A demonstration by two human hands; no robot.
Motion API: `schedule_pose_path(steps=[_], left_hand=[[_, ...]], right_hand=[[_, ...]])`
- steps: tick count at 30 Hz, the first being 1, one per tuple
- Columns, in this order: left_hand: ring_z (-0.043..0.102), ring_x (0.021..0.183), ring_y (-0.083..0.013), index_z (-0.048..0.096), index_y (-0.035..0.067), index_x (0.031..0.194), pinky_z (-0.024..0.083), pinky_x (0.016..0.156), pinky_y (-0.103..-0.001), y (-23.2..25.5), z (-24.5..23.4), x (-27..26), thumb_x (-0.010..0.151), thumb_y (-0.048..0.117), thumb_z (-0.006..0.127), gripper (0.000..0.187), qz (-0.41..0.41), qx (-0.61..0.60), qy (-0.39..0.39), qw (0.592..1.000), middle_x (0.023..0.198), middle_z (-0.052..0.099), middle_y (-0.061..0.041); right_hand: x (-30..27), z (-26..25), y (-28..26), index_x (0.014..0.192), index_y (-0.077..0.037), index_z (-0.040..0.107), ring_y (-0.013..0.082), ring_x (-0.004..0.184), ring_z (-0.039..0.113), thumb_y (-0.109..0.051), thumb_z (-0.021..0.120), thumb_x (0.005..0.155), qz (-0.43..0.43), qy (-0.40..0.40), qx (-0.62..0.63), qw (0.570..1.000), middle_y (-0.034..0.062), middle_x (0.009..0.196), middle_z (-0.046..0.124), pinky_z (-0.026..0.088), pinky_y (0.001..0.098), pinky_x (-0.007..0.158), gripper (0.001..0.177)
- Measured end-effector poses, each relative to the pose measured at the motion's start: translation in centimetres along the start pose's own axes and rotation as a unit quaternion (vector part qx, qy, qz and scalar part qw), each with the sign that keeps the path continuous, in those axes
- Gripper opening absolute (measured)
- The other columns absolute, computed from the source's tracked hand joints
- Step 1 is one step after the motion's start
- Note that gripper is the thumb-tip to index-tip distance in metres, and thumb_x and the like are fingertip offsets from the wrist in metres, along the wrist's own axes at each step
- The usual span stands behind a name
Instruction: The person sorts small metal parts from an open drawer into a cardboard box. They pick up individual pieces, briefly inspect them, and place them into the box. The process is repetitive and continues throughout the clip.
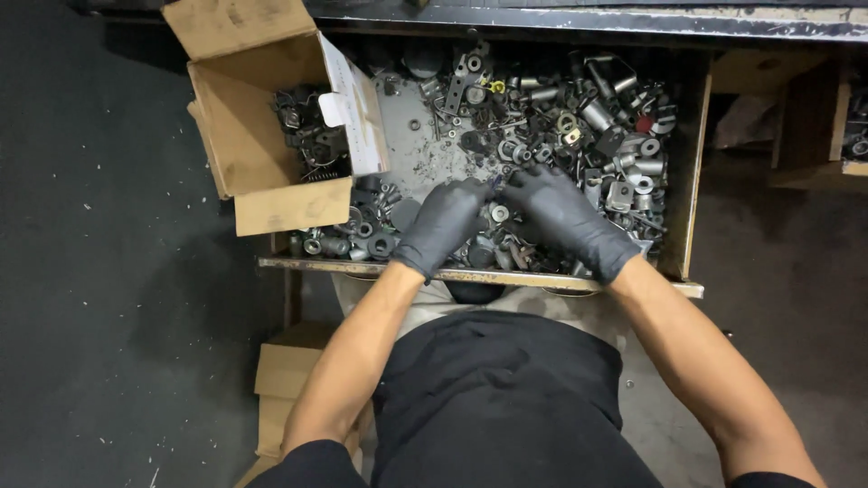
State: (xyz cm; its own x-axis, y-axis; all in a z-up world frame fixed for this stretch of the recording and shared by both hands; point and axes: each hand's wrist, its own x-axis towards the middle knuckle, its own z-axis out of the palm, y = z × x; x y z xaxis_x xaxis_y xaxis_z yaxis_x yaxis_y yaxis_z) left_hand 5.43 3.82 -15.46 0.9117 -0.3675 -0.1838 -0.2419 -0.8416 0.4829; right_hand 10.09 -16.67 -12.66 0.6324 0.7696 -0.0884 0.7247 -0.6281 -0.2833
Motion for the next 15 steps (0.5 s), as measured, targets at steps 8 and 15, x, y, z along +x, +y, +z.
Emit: schedule_pose_path(steps=[8, 15], left_hand=[[0.07, 0.102, -0.0335, 0.066, 0.017, 0.1, 0.056, 0.086, -0.046, -0.2, -1.2, -0.3, 0.075, 0.026, 0.086, 0.033, -0.027, -0.022, -0.008, 0.999, 0.101, 0.066, -0.005], [0.069, 0.107, -0.0405, 0.066, 0.017, 0.113, 0.055, 0.09, -0.051, 2.0, -4.8, -1.6, 0.088, 0.025, 0.074, 0.028, -0.068, -0.198, -0.011, 0.978, 0.105, 0.072, -0.013]], right_hand=[[0.6, 0.5, -0.7, 0.104, -0.028, 0.068, 0.0337, 0.111, 0.063, -0.039, 0.082, 0.07, -0.003, -0.016, -0.056, 0.998, 0.0015, 0.103, 0.068, 0.049, 0.0475, 0.085, 0.039], [-0.8, 0.0, 0.6, 0.106, -0.021, 0.064, 0.0318, 0.113, 0.064, -0.038, 0.08, 0.077, -0.004, 0.0, -0.041, 0.999, 0.004, 0.104, 0.07, 0.05, 0.0456, 0.09, 0.038]])
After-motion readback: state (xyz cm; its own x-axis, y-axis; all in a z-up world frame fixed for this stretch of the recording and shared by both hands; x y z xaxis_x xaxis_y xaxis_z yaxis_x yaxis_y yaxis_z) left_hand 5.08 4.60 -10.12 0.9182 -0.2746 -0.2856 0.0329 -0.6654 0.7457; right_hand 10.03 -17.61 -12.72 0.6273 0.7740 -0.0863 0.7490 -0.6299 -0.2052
